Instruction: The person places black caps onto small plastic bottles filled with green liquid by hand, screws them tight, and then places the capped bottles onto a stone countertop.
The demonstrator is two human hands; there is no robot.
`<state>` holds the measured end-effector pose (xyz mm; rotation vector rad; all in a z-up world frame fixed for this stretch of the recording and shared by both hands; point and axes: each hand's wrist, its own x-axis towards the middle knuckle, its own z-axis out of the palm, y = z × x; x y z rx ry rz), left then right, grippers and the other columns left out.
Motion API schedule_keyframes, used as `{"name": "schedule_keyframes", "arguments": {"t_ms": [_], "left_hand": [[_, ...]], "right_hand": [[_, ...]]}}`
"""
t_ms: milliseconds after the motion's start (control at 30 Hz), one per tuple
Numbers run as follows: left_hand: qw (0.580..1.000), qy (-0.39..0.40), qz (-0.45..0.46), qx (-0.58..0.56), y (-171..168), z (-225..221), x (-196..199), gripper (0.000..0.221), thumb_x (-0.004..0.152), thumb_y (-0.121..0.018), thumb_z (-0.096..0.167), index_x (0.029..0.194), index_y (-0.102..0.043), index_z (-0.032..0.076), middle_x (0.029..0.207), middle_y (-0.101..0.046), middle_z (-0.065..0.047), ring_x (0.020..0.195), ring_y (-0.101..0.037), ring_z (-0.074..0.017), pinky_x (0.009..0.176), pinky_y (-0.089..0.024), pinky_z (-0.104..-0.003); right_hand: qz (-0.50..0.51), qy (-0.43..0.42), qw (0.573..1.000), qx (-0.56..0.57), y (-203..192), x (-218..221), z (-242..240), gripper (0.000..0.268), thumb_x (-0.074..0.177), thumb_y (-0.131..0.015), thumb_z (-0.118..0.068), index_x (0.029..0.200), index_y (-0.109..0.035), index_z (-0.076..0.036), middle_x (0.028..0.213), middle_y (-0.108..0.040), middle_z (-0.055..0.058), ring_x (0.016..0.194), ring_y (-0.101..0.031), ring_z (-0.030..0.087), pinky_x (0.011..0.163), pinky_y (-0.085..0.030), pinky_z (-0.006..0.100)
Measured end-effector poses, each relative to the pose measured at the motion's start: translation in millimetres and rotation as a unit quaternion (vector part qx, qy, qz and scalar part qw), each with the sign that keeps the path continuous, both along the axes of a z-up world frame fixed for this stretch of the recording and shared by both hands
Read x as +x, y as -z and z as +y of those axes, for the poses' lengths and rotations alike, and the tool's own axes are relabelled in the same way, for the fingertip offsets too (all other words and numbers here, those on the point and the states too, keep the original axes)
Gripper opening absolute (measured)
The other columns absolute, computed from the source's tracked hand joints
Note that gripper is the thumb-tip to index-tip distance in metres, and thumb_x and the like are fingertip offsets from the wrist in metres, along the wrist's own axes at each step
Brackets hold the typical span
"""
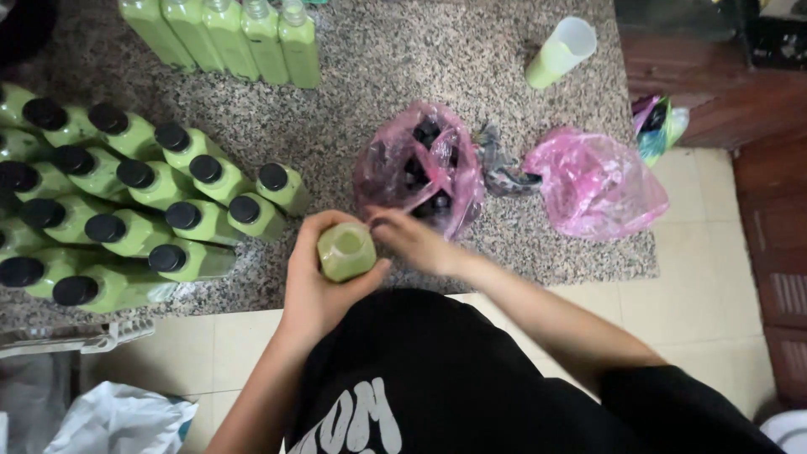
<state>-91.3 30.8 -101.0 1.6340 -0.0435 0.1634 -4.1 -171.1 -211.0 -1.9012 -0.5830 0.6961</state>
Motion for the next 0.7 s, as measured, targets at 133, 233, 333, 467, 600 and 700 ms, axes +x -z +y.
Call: {"name": "schedule_keyframes", "arguments": {"t_ms": [133,233,333,467,600,700], "left_hand": [[1.000,0.001,0.009,0.017,9,3,-9,0.059,0.075,-0.089,0.006,0.122,-0.053,0.005,0.113,-0.065,-0.007,0.105,-0.065,-0.0148,0.095,-0.055,-0.031],[0.999,0.011,0.030,-0.016,19,1,-12,0.061,0.076,-0.090,0.004,0.124,-0.053,0.006,0.114,-0.066,-0.007,0.106,-0.065,-0.0151,0.096,-0.055,-0.031],[0.999,-0.007,0.001,-0.034,27,-6,-11,0.065,0.075,-0.089,0.003,0.125,-0.048,0.007,0.122,-0.065,-0.007,0.114,-0.064,-0.0158,0.101,-0.053,-0.032],[0.999,-0.036,0.032,-0.020,43,-16,-9,0.065,0.073,-0.090,0.003,0.124,-0.050,0.007,0.119,-0.065,-0.007,0.110,-0.064,-0.0162,0.098,-0.054,-0.031],[0.997,-0.057,0.053,0.010,62,-27,-4,0.066,0.071,-0.092,0.004,0.122,-0.051,0.008,0.120,-0.065,-0.007,0.108,-0.064,-0.0162,0.095,-0.054,-0.032],[0.997,-0.073,0.031,0.020,80,-35,-1,0.065,0.073,-0.090,0.003,0.124,-0.050,0.008,0.121,-0.064,-0.008,0.109,-0.063,-0.0162,0.097,-0.053,-0.031]], "right_hand": [[0.045,-0.008,0.990,0.133,98,-13,45,0.052,0.108,-0.053,-0.029,0.147,-0.043,0.004,0.166,-0.021,0.023,0.156,-0.015,0.033,0.125,-0.017,0.045],[-0.099,-0.055,0.981,0.156,114,-12,54,0.058,0.098,-0.065,-0.027,0.142,-0.048,0.007,0.147,-0.050,0.021,0.149,-0.042,0.033,0.130,0.004,0.048],[-0.109,0.076,0.990,0.052,112,-11,47,0.041,0.105,-0.056,-0.026,0.132,-0.053,0.005,0.167,-0.016,0.035,0.158,-0.023,0.040,0.126,-0.026,0.041],[-0.110,0.062,0.992,0.013,100,-13,25,0.039,0.105,-0.057,-0.025,0.131,-0.054,0.004,0.165,-0.021,0.035,0.156,-0.024,0.042,0.125,-0.026,0.043],[-0.109,0.062,0.992,0.012,97,-7,-18,0.040,0.104,-0.058,-0.028,0.134,-0.055,-0.001,0.162,-0.034,0.028,0.153,-0.032,0.039,0.123,-0.028,0.043],[-0.119,0.052,0.991,-0.008,93,-1,-48,0.040,0.104,-0.058,-0.029,0.134,-0.055,-0.002,0.161,-0.038,0.025,0.150,-0.037,0.037,0.122,-0.030,0.042]]}}
